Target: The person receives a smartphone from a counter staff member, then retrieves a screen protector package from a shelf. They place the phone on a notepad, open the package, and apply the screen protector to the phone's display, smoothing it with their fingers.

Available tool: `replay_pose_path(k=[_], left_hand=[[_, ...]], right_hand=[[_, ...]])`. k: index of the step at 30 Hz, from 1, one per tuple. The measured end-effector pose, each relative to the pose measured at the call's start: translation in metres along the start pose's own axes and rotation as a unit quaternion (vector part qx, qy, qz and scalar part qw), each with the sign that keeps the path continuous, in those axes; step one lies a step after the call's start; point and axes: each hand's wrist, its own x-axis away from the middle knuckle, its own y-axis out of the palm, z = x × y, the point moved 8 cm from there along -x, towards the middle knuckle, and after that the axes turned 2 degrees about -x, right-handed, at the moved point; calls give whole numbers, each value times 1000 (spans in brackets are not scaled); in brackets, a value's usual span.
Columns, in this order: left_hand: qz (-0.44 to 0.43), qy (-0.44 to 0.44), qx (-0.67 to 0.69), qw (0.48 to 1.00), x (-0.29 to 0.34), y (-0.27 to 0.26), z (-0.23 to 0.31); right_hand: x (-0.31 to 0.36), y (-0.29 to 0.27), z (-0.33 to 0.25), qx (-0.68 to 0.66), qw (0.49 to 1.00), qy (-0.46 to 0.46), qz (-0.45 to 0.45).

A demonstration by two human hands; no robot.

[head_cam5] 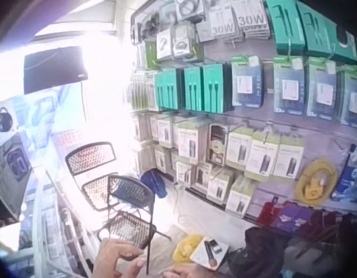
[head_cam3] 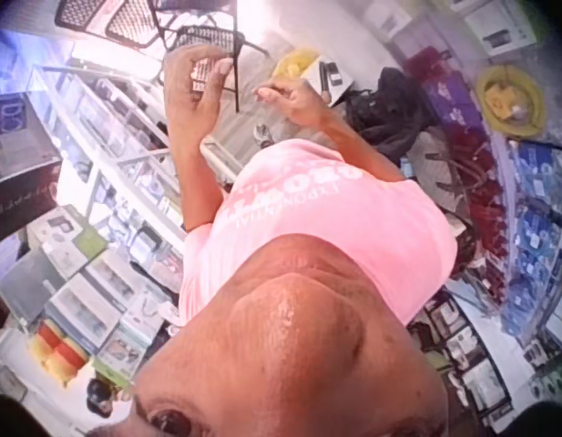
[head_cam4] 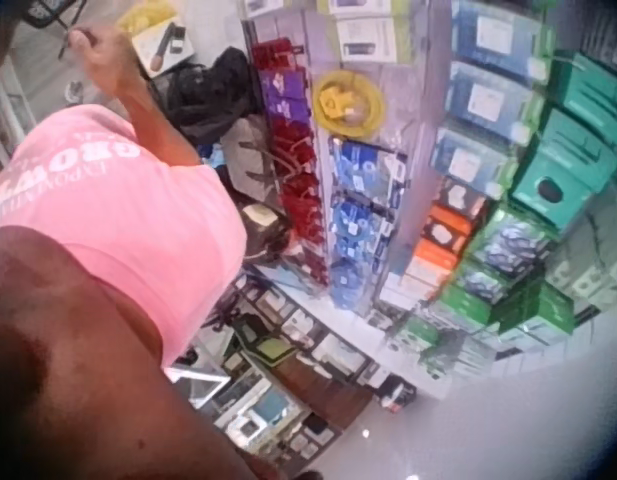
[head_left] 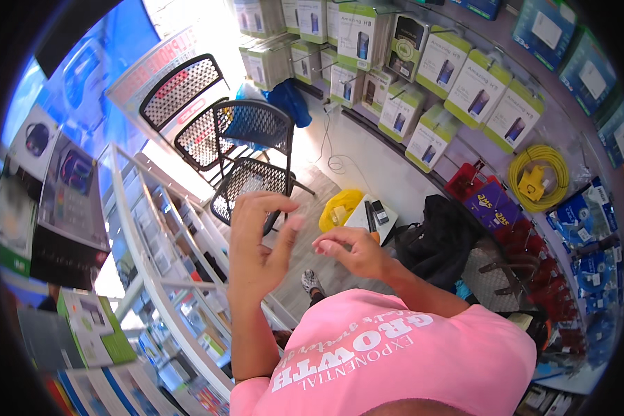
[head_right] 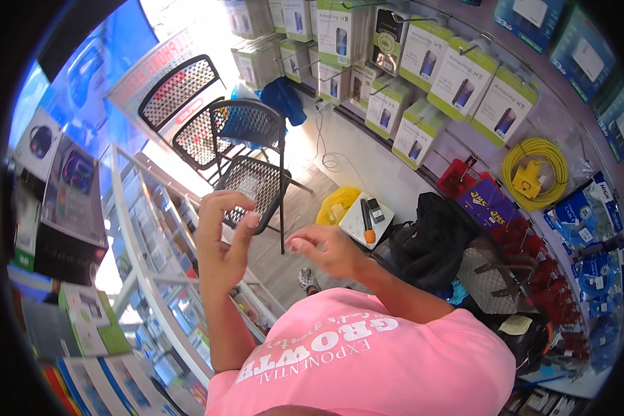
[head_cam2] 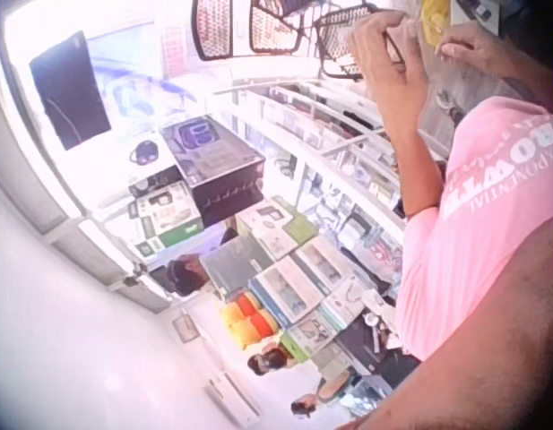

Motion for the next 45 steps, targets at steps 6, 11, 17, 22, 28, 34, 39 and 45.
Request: replay_pose_path(k=[6, 11, 17, 22, 28, 34, 39, 45], left_hand=[[-62, -52, 49, 995, -33, 17, -108], [-78, -116, 145, 979, -22, 79, -164], [-206, -229, 164, 937, 18, 160, -198], [-229, -166, 196, 939, -23, 200, -169], [-298, -57, 235, 923, -84, 232, -140], [-351, -44, 251, 901, -104, 233, -160], [-369, -157, 295, 867, -85, 226, -233], [-378, -235, 343, 827, -64, 233, -284]], right_hand=[[-59, -17, -27, 119, 988, -81, 50], [-42, -81, 0, 74, 967, -36, 240], [-17, -126, 26, 160, 957, 13, 242], [-16, -149, 20, 177, 937, -24, 299], [-12, -150, 12, 187, 916, -7, 354], [-14, -136, 48, 31, 887, 70, 455], [-77, -104, 39, -7, 898, 34, 439], [-109, -72, 21, 26, 913, 53, 404]])
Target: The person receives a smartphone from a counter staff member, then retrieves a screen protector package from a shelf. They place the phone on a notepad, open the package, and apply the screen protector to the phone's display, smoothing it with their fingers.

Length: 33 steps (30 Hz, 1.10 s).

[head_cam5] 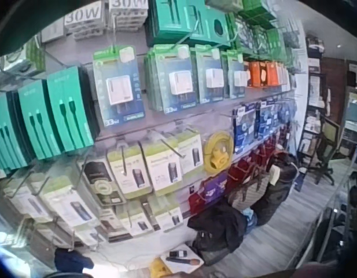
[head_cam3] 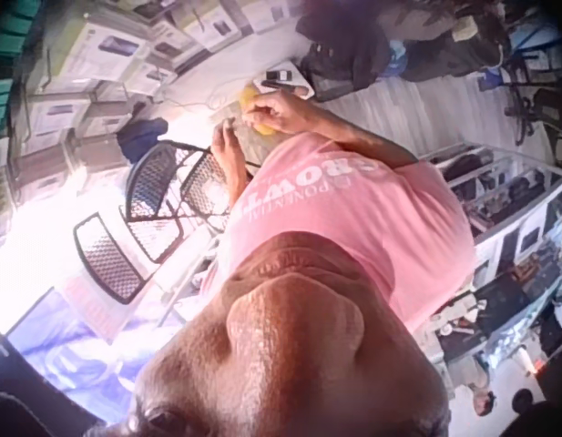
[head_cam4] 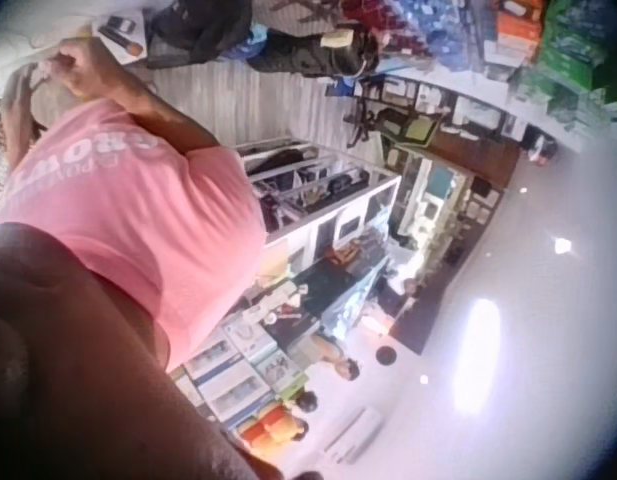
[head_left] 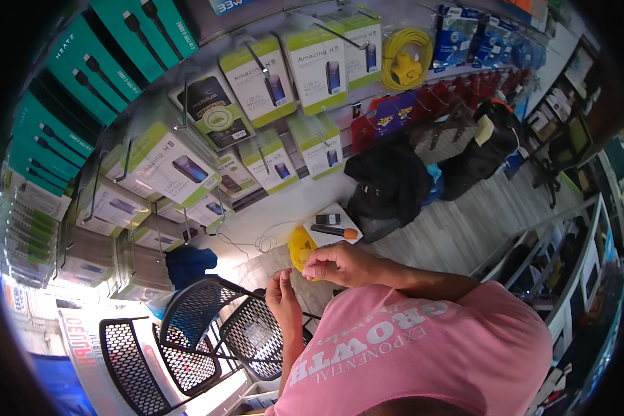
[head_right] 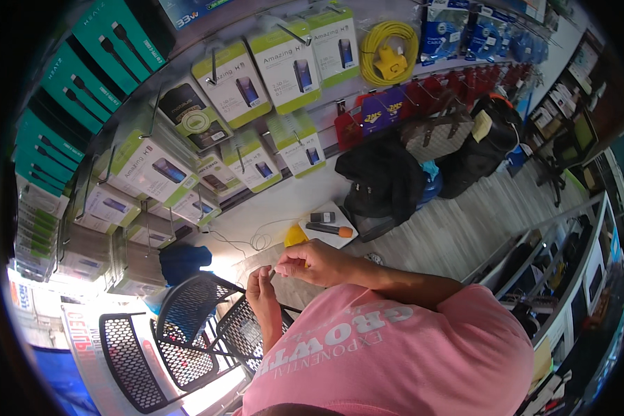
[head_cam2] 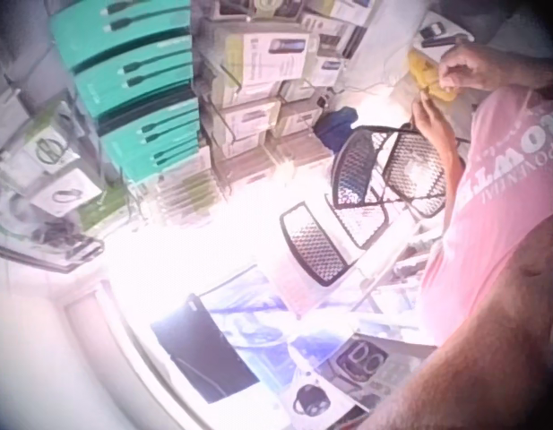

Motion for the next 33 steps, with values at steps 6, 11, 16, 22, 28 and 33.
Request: replay_pose_path(k=[6, 11, 16, 22, 28, 33], left_hand=[[-63, -8, 107, 992, -32, 6, 20], [-99, 16, 112, 989, -53, 35, 49], [-138, 2, 126, 982, -43, 65, 44], [-136, -25, 116, 984, -26, 90, 15], [-43, 105, 26, 993, -34, 137, 71], [75, 371, -217, 900, -55, 195, 207]], right_hand=[[30, -9, 20, 31, 993, 62, 95], [35, -23, 12, 52, 989, 51, 132], [37, -36, 7, 89, 987, 47, 127], [29, -70, 13, 73, 994, -4, 86], [28, -130, 3, 72, 994, -49, 68], [56, -196, 37, 9, 994, -49, 99]])
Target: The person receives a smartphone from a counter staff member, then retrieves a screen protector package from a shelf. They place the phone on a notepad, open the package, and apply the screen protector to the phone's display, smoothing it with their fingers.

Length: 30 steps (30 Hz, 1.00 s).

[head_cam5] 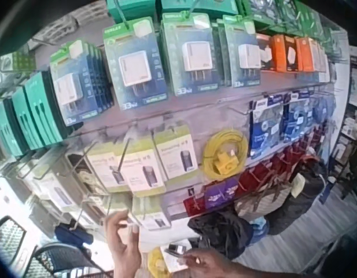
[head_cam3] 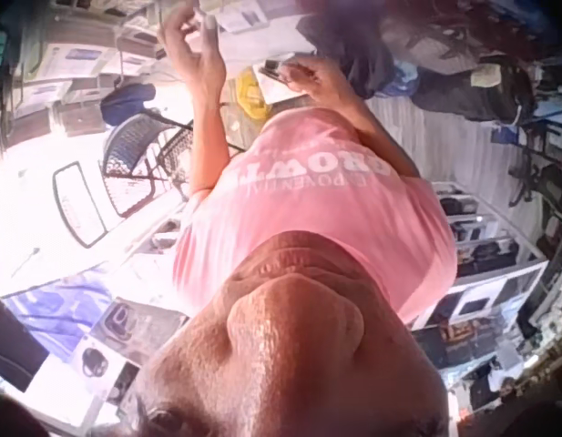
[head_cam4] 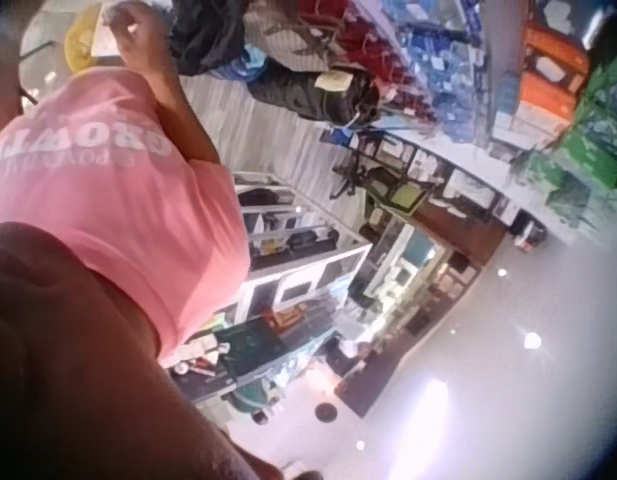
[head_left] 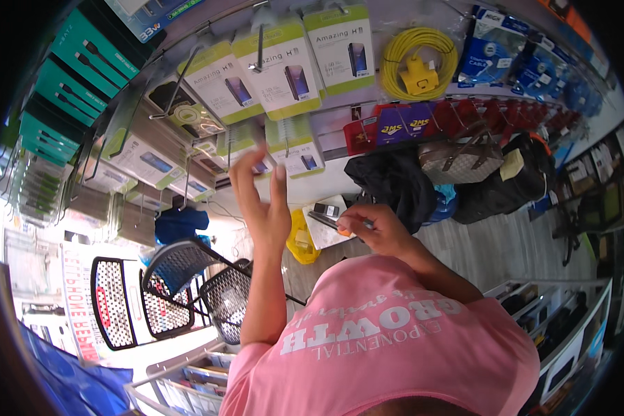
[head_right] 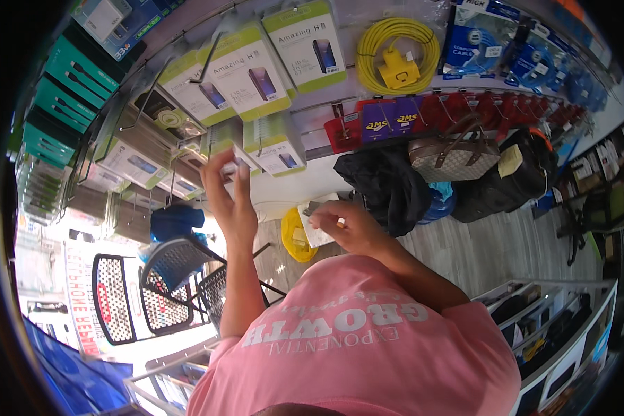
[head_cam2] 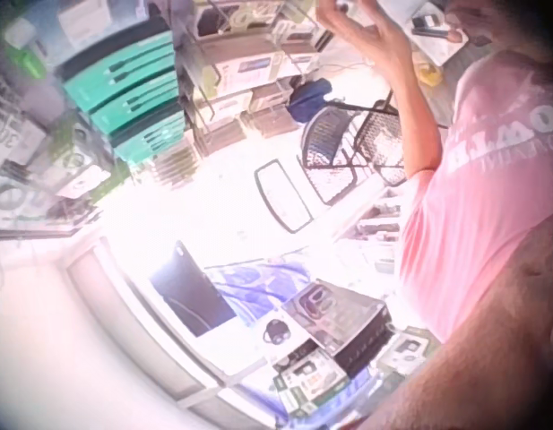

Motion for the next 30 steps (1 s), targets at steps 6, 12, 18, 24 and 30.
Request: replay_pose_path(k=[6, 12, 18, 24, 30], left_hand=[[112, -57, -80, 989, -78, 61, 15], [180, -101, -72, 976, -84, 85, 12], [235, -102, -17, 967, -56, 74, 20], [260, -79, 15, 962, -10, 37, 23], [194, -95, 49, 975, 6, 18, 61]], right_hand=[[23, -56, 15, -44, 997, 63, -24], [35, -103, 27, -88, 994, 59, 4], [37, -129, 43, -111, 991, 62, 28], [29, -130, 44, -123, 991, 60, 6], [8, -109, 20, -149, 987, 36, -47]])
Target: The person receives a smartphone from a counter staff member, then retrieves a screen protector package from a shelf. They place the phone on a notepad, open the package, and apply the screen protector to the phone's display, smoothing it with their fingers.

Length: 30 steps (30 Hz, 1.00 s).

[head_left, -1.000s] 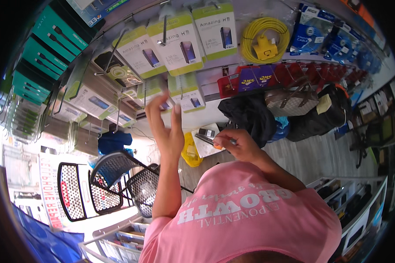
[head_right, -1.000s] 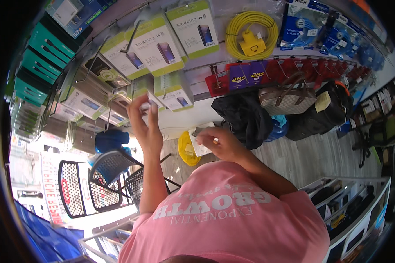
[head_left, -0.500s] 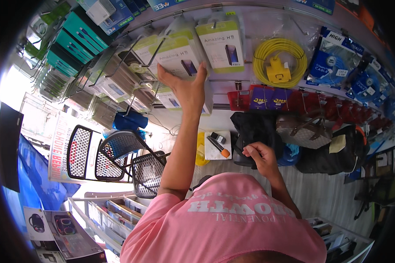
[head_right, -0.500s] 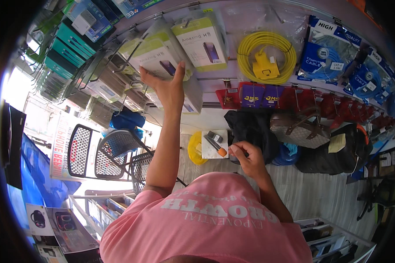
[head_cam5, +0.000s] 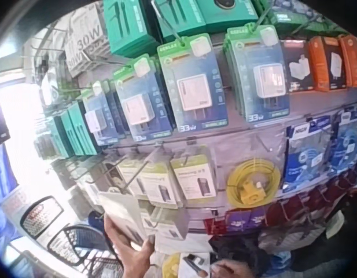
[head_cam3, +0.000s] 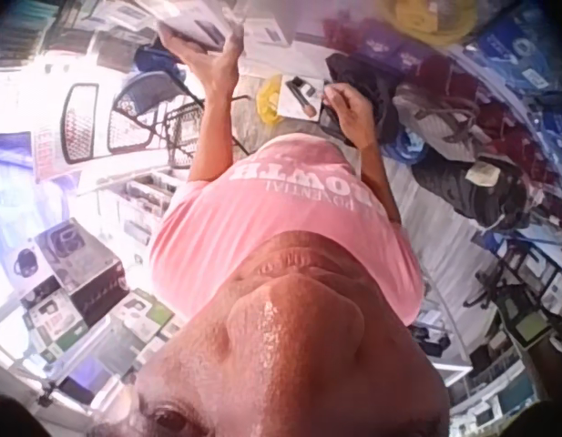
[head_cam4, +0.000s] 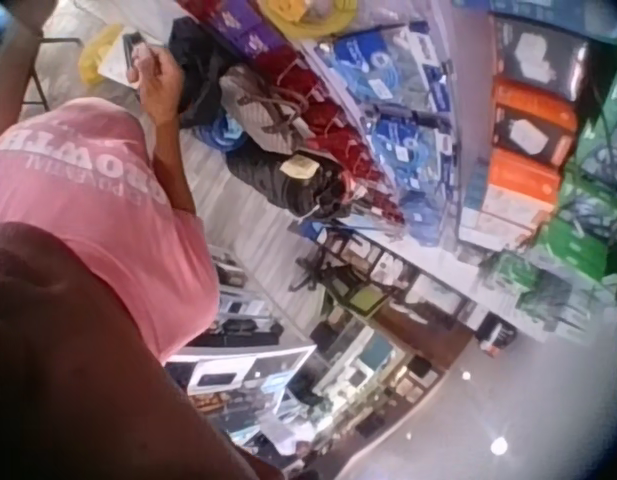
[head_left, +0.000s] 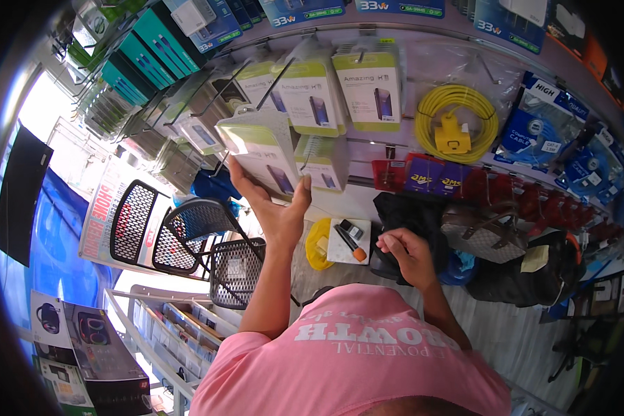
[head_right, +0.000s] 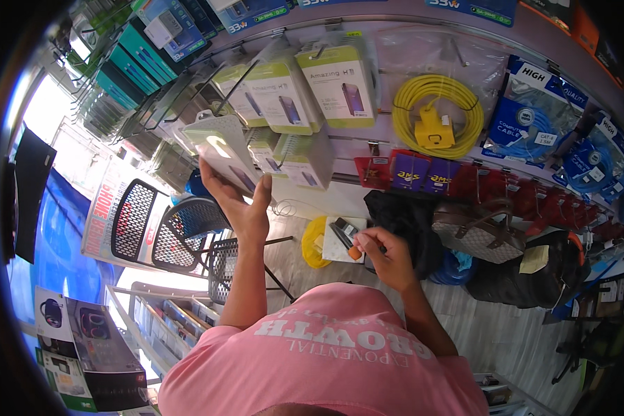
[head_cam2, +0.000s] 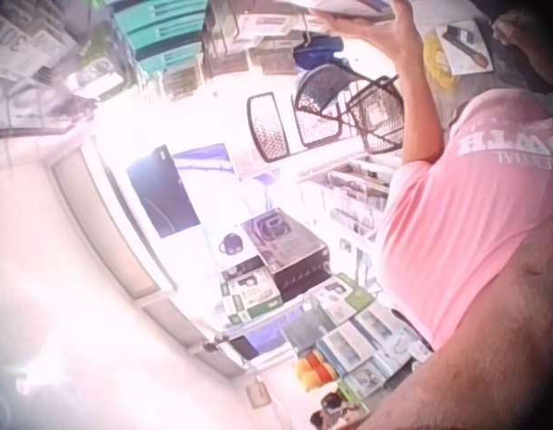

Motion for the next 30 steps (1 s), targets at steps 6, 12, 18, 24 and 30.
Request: replay_pose_path(k=[6, 12, 18, 24, 30], left_hand=[[-37, -30, 152, 987, 12, 29, 13], [63, -23, 250, 966, 25, -3, 9], [35, -57, 262, 963, 7, -25, -9], [-19, 76, -159, 984, -65, 74, -9], [59, 84, -120, 987, -77, 94, -28]], right_hand=[[-53, 76, -118, 52, 973, -222, -43], [-78, 126, -150, 82, 945, -302, -93], [-57, 110, -151, 45, 937, -338, -76], [-43, 36, -100, -146, 966, -208, 40], [0, -16, -48, -107, 977, -116, 145]])
